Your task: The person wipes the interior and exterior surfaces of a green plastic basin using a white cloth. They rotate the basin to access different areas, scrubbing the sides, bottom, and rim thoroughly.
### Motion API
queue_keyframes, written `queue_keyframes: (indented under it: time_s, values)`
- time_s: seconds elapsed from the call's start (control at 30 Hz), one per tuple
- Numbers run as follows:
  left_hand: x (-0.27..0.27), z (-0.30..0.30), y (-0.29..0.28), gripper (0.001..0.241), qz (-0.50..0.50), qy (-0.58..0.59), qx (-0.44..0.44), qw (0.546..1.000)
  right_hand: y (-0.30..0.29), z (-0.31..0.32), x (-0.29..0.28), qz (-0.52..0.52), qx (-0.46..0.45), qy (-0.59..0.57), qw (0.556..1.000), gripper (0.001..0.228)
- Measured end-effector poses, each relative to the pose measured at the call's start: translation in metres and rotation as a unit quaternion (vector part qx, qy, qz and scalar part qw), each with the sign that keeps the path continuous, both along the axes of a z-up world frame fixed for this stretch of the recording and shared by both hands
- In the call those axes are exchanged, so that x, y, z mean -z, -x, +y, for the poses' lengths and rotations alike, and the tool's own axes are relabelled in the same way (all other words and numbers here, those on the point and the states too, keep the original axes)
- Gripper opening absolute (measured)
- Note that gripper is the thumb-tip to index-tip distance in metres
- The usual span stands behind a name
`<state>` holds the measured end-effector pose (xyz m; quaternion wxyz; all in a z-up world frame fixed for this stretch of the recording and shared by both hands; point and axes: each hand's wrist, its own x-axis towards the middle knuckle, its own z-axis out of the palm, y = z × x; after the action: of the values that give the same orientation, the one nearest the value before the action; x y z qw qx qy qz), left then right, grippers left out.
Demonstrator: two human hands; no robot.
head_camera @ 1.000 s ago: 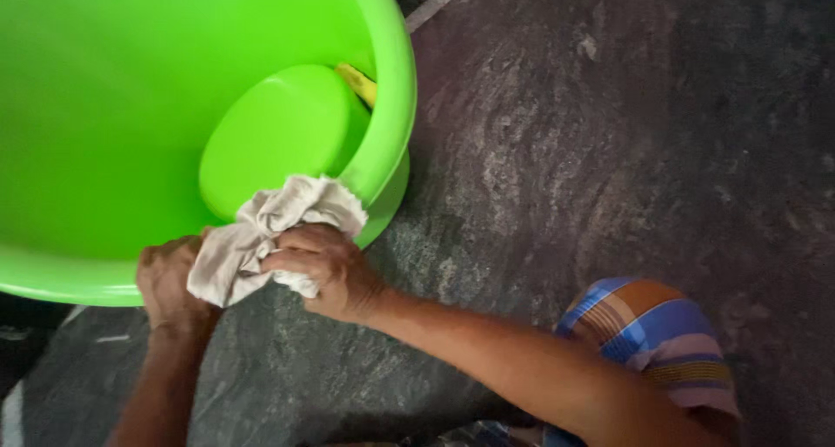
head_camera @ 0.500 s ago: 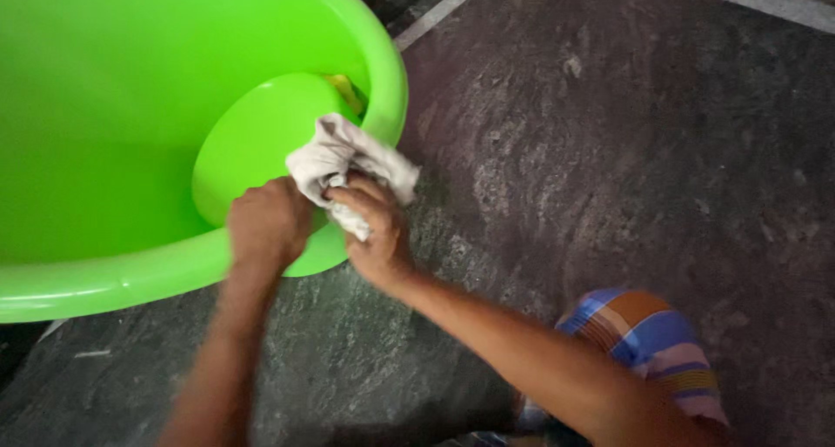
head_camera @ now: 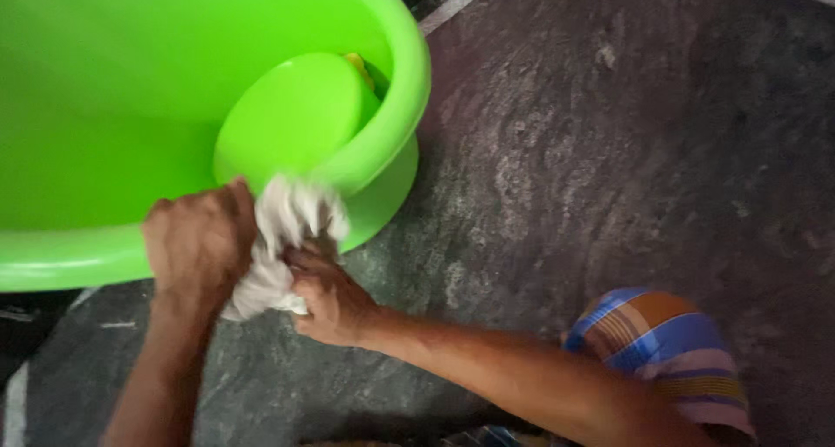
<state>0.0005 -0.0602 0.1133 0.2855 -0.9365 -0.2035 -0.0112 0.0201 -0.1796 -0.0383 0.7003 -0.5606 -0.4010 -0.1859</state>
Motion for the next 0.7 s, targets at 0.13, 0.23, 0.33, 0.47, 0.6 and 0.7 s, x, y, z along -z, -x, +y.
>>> queue_keyframes:
  time_s: [0.13, 0.23, 0.33, 0.47, 0.6, 0.7]
  values:
    - [-0.009, -0.019, 0.005, 0.055, 0.003, 0.044, 0.073, 0.996, -0.073, -0.020, 0.040, 0.123, -0.040, 0.183, 0.975, 0.026]
    - [-0.008, -0.027, 0.013, 0.046, -0.089, 0.057, 0.163, 0.981, -0.093, -0.022, 0.067, 0.223, -0.020, 0.034, 0.974, 0.031]
    - [-0.002, -0.032, 0.015, 0.030, -0.206, 0.084, 0.244, 0.944, -0.107, -0.024, 0.081, 0.508, -0.016, -0.180, 0.842, 0.043]
    - [0.020, -0.030, 0.041, 0.019, -0.441, 0.221, 0.368, 0.788, -0.100, -0.033, 0.090, 0.343, 0.027, -0.100, 0.934, 0.033]
    - [0.051, -0.043, 0.093, 0.023, -0.596, 0.312, 0.237, 0.701, -0.044, -0.034, 0.055, 0.026, 0.123, 0.206, 0.970, 0.023]
    - [0.069, -0.066, 0.114, 0.042, -0.632, 0.432, 0.231, 0.601, 0.022, -0.037, -0.015, -0.028, -0.022, 0.032, 0.999, 0.039]
